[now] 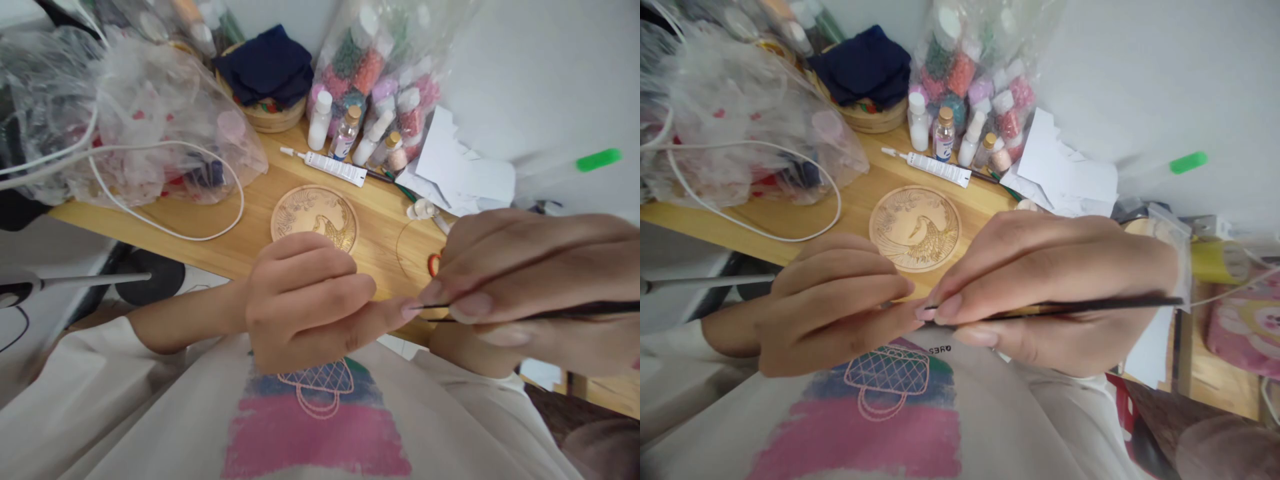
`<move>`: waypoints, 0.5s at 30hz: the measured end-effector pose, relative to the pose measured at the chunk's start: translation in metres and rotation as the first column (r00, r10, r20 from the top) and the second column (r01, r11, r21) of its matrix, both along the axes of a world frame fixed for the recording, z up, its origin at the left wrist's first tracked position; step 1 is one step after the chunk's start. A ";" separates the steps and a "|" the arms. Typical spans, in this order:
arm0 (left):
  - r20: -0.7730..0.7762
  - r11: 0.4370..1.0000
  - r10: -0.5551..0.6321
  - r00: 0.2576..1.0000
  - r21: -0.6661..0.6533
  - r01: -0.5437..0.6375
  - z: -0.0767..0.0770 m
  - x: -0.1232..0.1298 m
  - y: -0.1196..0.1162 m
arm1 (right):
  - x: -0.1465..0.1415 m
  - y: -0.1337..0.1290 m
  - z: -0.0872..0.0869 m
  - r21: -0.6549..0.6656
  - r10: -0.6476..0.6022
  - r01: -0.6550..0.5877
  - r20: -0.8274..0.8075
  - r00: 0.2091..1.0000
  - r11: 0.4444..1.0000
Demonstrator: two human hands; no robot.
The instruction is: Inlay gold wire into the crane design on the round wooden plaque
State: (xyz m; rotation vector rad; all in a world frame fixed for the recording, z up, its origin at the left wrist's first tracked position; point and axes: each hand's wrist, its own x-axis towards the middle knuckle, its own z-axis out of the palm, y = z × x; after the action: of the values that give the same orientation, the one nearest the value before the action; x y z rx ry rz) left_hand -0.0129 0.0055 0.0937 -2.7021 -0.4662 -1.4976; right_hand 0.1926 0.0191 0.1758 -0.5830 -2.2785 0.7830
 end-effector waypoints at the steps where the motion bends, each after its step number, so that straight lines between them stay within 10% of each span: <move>1: -0.001 1.000 0.006 1.000 -0.009 -0.006 0.001 0.000 -0.001 | 0.000 0.001 0.000 0.004 0.017 -0.017 -0.002 1.000 1.000; 15: -0.064 1.000 -0.003 0.998 -0.029 0.001 0.003 -0.004 -0.002 | 0.001 0.001 -0.001 -0.029 -0.003 0.004 0.025 1.000 1.000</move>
State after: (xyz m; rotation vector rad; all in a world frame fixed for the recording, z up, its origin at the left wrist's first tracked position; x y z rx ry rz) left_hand -0.0167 0.0039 0.0971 -2.7633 -0.4867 -1.4099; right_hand 0.1934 0.0197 0.1750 -0.6129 -2.2919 0.8124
